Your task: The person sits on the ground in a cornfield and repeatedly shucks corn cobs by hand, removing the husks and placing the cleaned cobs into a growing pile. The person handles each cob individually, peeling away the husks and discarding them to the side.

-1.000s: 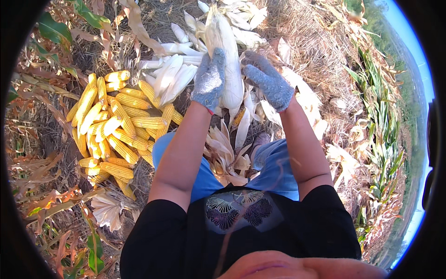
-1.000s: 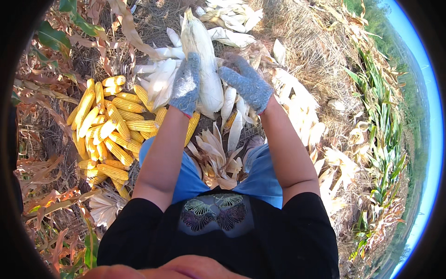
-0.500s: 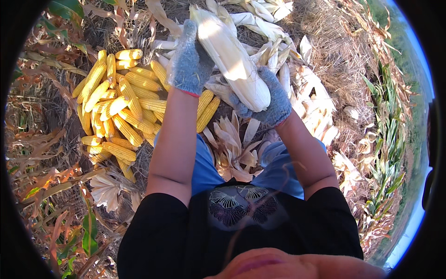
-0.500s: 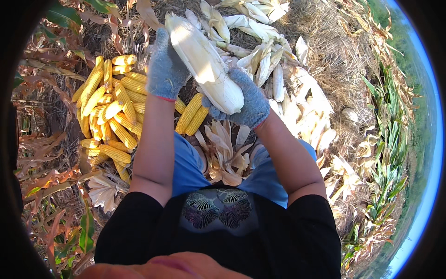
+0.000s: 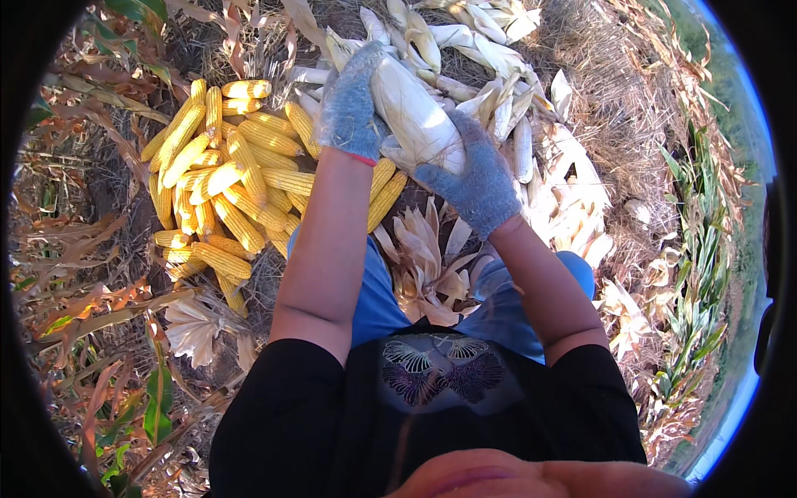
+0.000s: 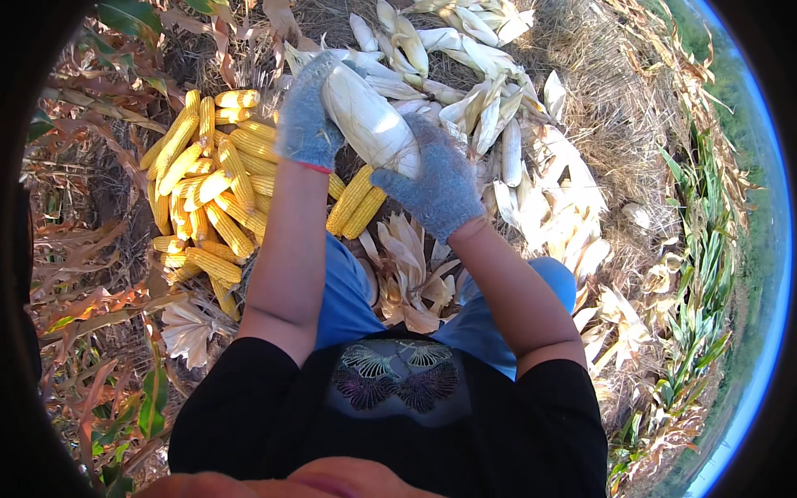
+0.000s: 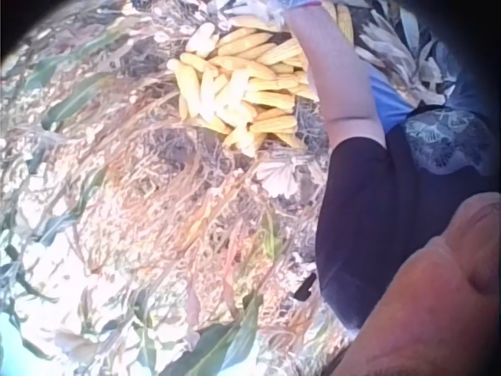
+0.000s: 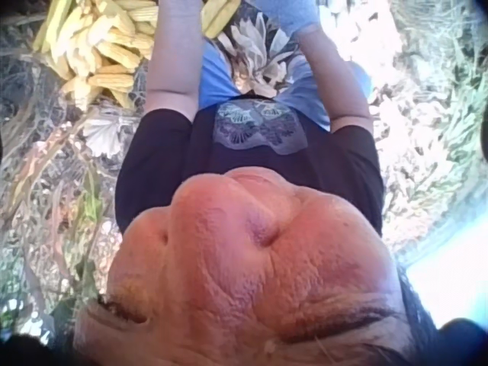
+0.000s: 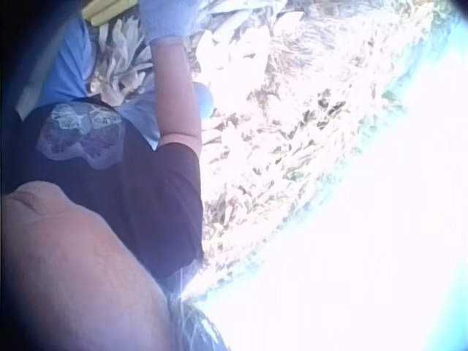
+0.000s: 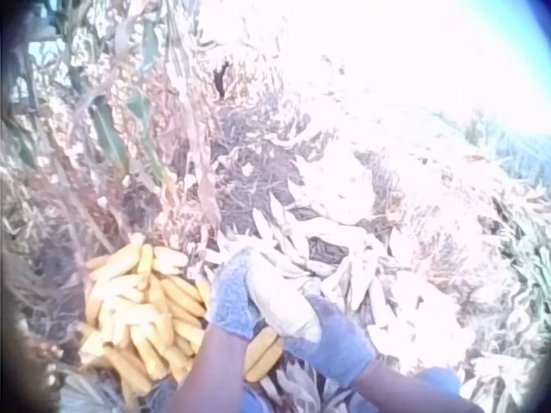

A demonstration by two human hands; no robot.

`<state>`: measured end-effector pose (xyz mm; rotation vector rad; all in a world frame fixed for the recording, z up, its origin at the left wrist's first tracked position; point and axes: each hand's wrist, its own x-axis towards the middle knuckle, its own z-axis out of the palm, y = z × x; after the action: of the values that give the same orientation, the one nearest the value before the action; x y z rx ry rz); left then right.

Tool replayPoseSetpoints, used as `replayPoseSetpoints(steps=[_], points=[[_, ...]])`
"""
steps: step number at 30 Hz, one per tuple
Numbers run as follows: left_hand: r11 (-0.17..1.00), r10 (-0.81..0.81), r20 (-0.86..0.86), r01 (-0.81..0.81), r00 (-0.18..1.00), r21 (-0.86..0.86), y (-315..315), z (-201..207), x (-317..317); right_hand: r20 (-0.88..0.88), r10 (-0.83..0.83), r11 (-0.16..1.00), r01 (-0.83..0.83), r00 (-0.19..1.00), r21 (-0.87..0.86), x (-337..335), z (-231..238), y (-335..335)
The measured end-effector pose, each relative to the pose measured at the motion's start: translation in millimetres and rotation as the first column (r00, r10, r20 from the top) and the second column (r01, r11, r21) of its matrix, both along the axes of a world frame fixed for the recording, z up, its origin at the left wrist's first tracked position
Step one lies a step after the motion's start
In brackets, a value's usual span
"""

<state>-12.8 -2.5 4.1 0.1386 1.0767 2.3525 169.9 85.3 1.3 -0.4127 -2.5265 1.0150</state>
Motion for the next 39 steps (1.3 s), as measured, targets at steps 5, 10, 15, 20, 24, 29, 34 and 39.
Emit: replayPoseSetpoints(steps=[5, 10, 15, 20, 24, 29, 34, 39], points=[[0.995, 0.088, -0.022, -0.087, 0.996, 0.052, -3.7, 7.5, 0.7, 0.007, 0.050, 0.997, -0.049, 0.999, -0.063, -0.1, 4.6, -3.0], [0.930, -0.068, 0.019, 0.057, 0.997, 0.364, -18.6, 4.8, -9.9, -0.121, 0.273, 0.310, -0.206, 0.954, -0.928, 3.4, -1.9, 12.5], [0.844, -0.238, 0.019, 0.197, 0.971, 0.498, -14.8, 12.5, -6.7, -0.198, 0.385, -0.216, -0.121, 0.901, -0.969, 12.1, -8.7, 5.1], [0.944, -0.082, 0.046, 0.063, 0.996, 0.324, -6.9, 18.9, 1.9, -0.074, 0.239, 0.140, -0.110, 0.968, -0.984, 7.8, 4.3, 3.6], [0.996, 0.021, -0.136, -0.009, 0.990, 0.088, -3.5, 14.6, 6.4, -0.003, 0.198, 0.595, -0.122, 0.980, -0.794, 2.1, 3.7, 8.0], [0.991, 0.066, 0.063, -0.073, 0.996, 0.109, -9.6, -1.9, -3.2, 0.066, 0.100, 0.972, -0.084, 0.993, -0.219, 1.8, -1.9, 3.4], [0.998, -0.008, -0.032, 0.010, 0.999, 0.057, -20.2, -10.2, -9.7, 0.019, 0.200, 0.892, -0.174, 0.980, -0.417, 9.2, 9.7, 5.3], [0.935, -0.145, 0.010, 0.133, 0.989, 0.330, -18.2, -6.7, -2.2, -0.172, 0.334, 0.121, -0.223, 0.927, -0.967, 10.5, 0.2, 11.0]])
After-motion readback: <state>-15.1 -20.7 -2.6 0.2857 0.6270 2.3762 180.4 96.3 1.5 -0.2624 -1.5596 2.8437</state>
